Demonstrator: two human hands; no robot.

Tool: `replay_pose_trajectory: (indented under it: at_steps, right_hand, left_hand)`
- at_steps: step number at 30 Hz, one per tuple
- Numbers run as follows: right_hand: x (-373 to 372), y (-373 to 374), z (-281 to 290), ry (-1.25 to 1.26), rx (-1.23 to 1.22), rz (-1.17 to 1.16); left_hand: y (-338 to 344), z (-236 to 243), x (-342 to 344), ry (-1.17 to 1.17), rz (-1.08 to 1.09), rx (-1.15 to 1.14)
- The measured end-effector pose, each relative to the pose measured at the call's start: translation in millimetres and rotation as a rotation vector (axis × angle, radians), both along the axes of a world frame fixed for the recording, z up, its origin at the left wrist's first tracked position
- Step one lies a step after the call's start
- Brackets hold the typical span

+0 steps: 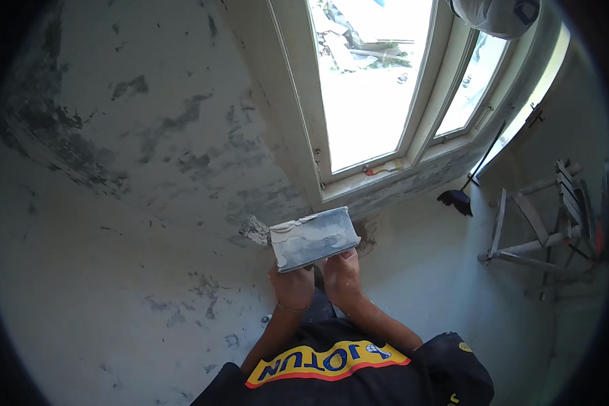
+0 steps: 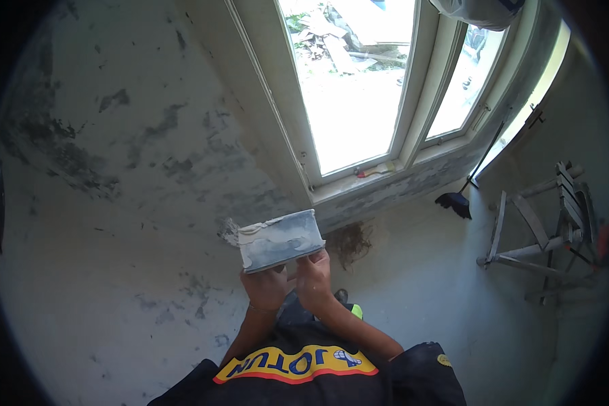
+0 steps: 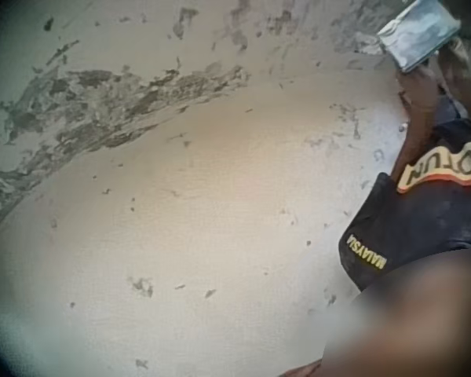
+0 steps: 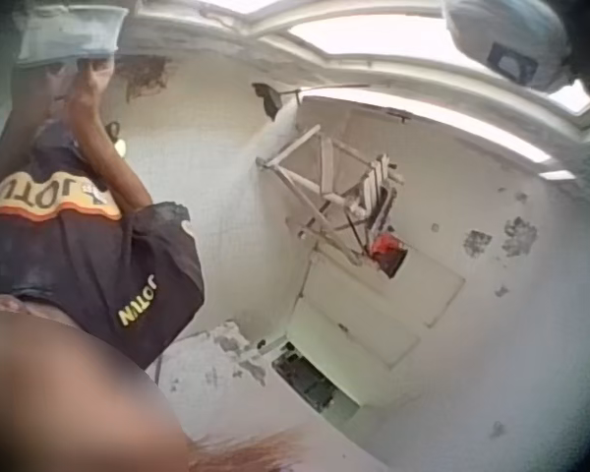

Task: Applying wall filler or putty to the areas around a window frame using a putty knife.

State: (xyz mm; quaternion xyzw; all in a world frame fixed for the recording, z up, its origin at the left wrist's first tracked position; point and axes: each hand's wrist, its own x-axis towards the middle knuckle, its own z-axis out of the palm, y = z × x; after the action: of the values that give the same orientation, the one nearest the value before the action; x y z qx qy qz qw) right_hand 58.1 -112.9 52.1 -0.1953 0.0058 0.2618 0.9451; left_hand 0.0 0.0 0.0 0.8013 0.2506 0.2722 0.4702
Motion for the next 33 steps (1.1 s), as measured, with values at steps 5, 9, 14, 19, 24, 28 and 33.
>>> replay_pose_trajectory:
  at_steps: [5, 9, 14, 19, 24, 28, 33]
  right_hand:
    - [0.4, 15.1, -20.1, -0.409, -0.388, 0.017]
    - [-3.5, 15.9, -44.1, -0.471, -0.313, 0.288]
    - [14.1, 34.9, -59.9, -0.062, -0.195, 0.62]
    - [17.9, 52.1, -67.2, -0.027, -0.24, 0.48]
    - [8.6, 21.2, -81.8, 0.193, -0.112, 0.467]
    - [10.9, 27.9, -87.9, 0.458, -0.191, 0.37]
    - [14.0, 16.5, -77.2, 0.368, -0.233, 0.433]
  left_hand:
    - [11.0, 43.6, 18.1, -0.826, -0.102, -1.426]
    - [79.6, -34.3, -11.5, -0.688, -0.331, -1.142]
    - [57.2, -49.0, -24.9, -0.537, -0.074, -1.441]
    - [23.8, 3.7, 10.6, -0.627, -0.169, -1.728]
    - [5.7, -21.3, 5.7, -0.466, -0.377, -1.787]
    - [-2.8, -23.9, 13.7, -0.375, -0.272, -1.713]
    - [2.0, -27.4, -13.0, -0.196, -0.267, -1.512]
